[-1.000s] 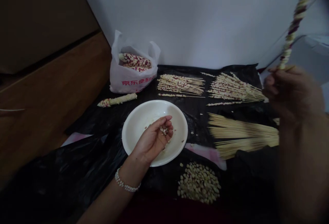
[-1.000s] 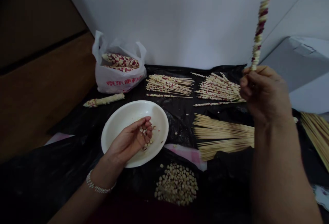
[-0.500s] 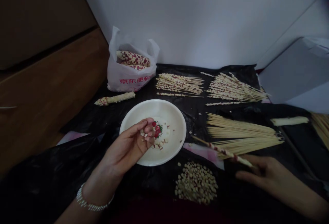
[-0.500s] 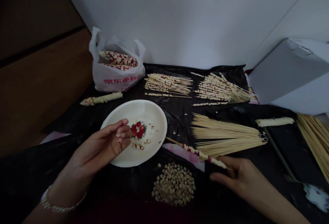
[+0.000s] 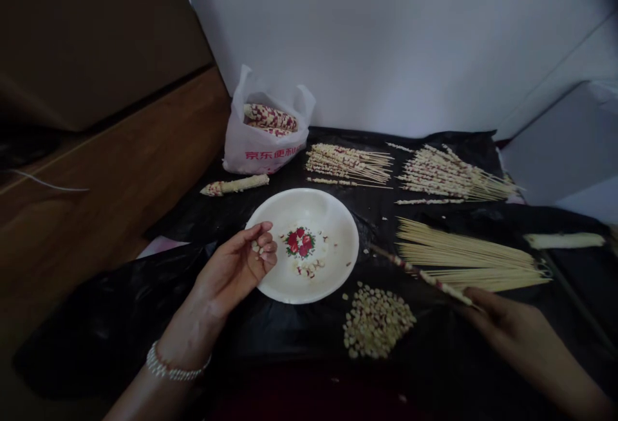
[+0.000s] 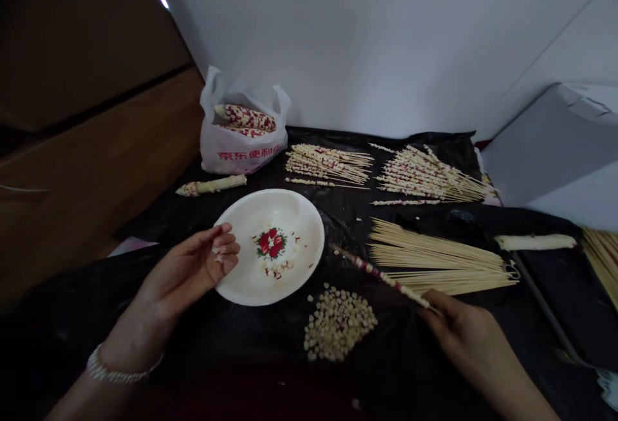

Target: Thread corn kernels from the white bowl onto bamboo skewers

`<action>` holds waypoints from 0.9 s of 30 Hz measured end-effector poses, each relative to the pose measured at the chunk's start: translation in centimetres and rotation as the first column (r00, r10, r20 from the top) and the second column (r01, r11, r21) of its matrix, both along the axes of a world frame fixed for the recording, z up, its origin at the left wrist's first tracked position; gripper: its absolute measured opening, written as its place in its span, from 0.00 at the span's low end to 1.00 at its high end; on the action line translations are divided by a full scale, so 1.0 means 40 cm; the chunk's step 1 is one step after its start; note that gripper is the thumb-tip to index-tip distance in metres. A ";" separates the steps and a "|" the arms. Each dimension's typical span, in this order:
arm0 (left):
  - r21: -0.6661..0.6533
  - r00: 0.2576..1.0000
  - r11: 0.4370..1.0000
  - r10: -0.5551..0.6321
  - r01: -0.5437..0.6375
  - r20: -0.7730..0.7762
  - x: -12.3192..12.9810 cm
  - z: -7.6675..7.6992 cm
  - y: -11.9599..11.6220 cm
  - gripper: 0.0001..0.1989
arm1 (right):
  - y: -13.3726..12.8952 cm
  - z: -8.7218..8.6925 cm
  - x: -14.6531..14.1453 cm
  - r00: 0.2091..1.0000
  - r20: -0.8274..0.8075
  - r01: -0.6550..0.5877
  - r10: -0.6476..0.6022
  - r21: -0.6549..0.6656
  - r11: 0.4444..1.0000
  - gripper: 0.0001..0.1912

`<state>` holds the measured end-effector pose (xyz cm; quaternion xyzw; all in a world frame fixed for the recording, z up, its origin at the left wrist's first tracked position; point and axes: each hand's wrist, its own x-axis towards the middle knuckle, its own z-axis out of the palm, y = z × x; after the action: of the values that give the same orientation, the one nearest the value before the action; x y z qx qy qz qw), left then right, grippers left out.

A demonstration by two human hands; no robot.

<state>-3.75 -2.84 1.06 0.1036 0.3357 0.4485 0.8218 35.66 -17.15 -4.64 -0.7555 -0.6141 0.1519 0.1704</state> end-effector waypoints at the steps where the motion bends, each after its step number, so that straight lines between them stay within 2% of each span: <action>1: 0.019 1.000 1.000 0.007 -0.006 -0.015 0.003 -0.005 0.001 0.09 | 0.013 -0.004 0.013 0.999 -0.028 -0.017 0.015 -0.064 0.998 0.18; 4: 0.083 0.998 0.996 0.021 -0.016 -0.053 0.022 -0.021 0.012 0.08 | 0.055 -0.015 0.034 0.999 -0.054 -0.002 -0.004 -0.112 0.994 0.21; 7: 0.089 0.998 0.995 0.045 -0.040 -0.054 0.046 -0.036 0.034 0.08 | 0.086 -0.019 0.030 0.999 -0.043 -0.017 0.013 -0.100 0.995 0.21; 14: 0.093 0.995 0.992 0.086 -0.082 -0.048 0.072 -0.052 0.116 0.08 | 0.102 -0.028 0.018 0.998 -0.051 0.043 -0.043 -0.009 0.999 0.20; 17: 0.086 0.998 0.994 0.063 -0.061 -0.022 0.075 -0.052 0.143 0.08 | 0.116 -0.039 0.013 0.998 -0.051 0.034 -0.033 0.019 0.999 0.21; 19: 0.095 1.000 0.996 0.001 -0.003 0.022 0.072 -0.044 0.149 0.08 | 0.127 -0.047 0.010 0.998 -0.047 0.029 -0.028 0.015 0.999 0.20; 23: 0.191 0.986 0.972 -0.150 0.134 0.068 0.027 -0.012 0.137 0.10 | 0.138 -0.053 0.014 0.996 0.003 0.094 -0.094 0.025 0.995 0.20; 27: 0.300 0.982 0.944 -0.095 0.141 -0.165 -0.079 0.006 0.116 0.11 | 0.135 -0.048 0.027 0.985 0.054 0.164 -0.166 0.048 0.985 0.21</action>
<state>-6.89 1.79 1.28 0.2845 0.3147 0.4365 0.7934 36.74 -11.74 -6.57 -0.8039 -0.5573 0.1020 0.1808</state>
